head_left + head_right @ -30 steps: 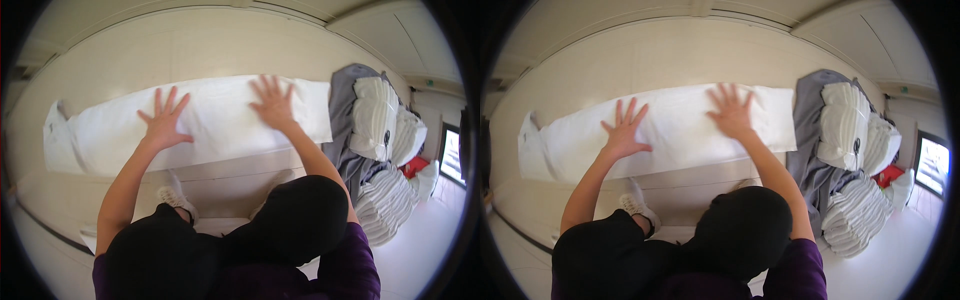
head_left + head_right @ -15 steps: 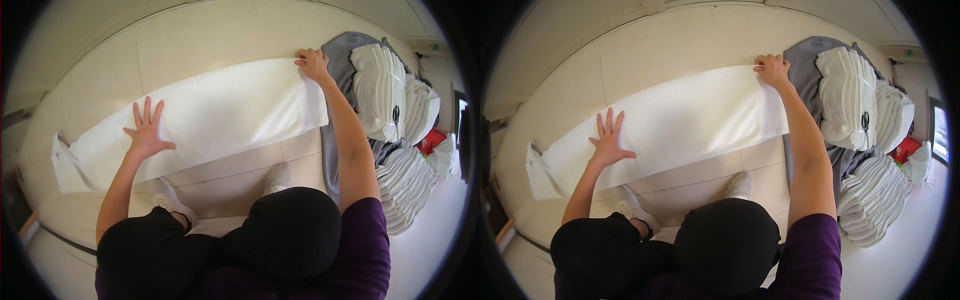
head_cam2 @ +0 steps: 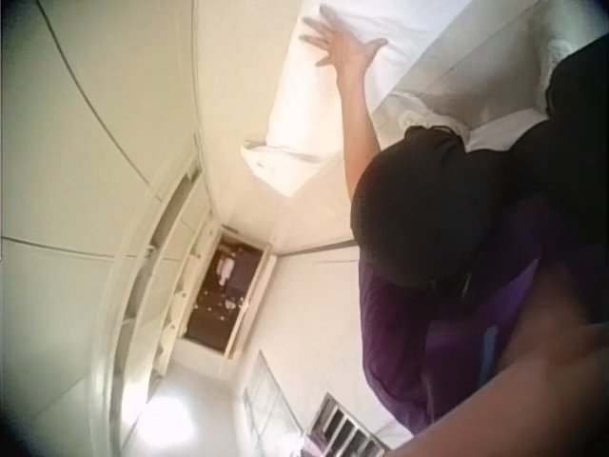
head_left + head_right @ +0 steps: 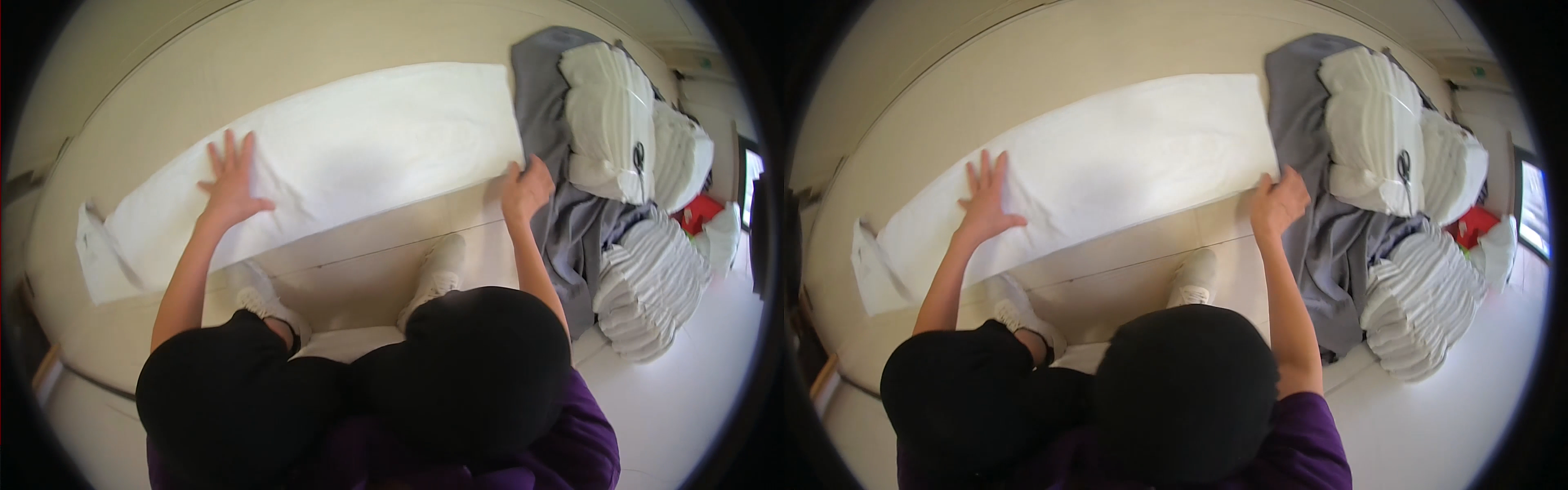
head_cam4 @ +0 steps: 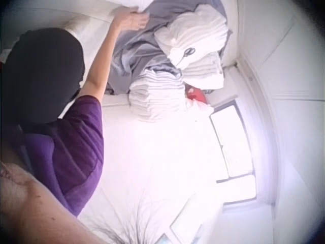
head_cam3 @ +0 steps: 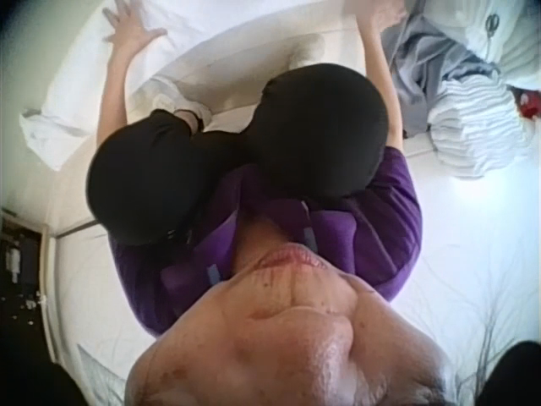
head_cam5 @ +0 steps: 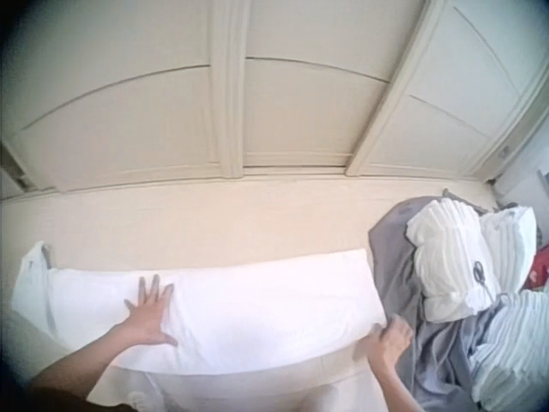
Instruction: The person takes towels from a pile, unfolds them on the floor, folds them by hand, and stacks them together.
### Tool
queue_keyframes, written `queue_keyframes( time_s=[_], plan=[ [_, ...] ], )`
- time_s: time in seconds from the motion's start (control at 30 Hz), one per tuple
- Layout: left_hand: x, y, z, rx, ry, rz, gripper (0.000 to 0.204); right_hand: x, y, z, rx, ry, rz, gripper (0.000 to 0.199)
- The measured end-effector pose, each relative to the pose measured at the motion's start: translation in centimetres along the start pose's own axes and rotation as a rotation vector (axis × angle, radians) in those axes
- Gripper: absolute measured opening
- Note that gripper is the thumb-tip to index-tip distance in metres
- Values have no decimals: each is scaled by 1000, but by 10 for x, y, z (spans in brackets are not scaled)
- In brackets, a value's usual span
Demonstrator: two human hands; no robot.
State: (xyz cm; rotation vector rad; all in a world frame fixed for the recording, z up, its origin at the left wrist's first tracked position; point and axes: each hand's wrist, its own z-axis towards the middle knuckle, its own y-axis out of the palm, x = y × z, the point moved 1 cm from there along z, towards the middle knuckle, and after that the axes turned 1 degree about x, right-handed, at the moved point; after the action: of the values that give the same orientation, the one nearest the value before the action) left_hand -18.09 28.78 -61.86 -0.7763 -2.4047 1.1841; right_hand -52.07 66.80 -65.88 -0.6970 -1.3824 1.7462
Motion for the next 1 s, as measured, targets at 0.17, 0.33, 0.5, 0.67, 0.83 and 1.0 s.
queue_keyframes(
  time_s=[0.17,0.33,0.5,0.67,0.83,1.0],
  plan=[
    [57,36,-29,378,479,-164,84,-25,4,-10,-339,1335,1492,29],
    [100,77,-27,474,930,-108,70,-54,-27,24,-413,1132,1775,32],
    [88,56,-24,258,929,-371,64,-144,-109,26,-214,174,1450,40],
    [12,23,-34,-858,319,-2413,65,-232,-146,-6,-425,-921,707,62],
    [-26,43,-25,-379,135,-1944,53,-255,-120,0,-482,-988,530,57],
    [-24,63,-25,-363,-16,-1985,46,-257,-58,46,-346,-821,605,57]
  ],
)
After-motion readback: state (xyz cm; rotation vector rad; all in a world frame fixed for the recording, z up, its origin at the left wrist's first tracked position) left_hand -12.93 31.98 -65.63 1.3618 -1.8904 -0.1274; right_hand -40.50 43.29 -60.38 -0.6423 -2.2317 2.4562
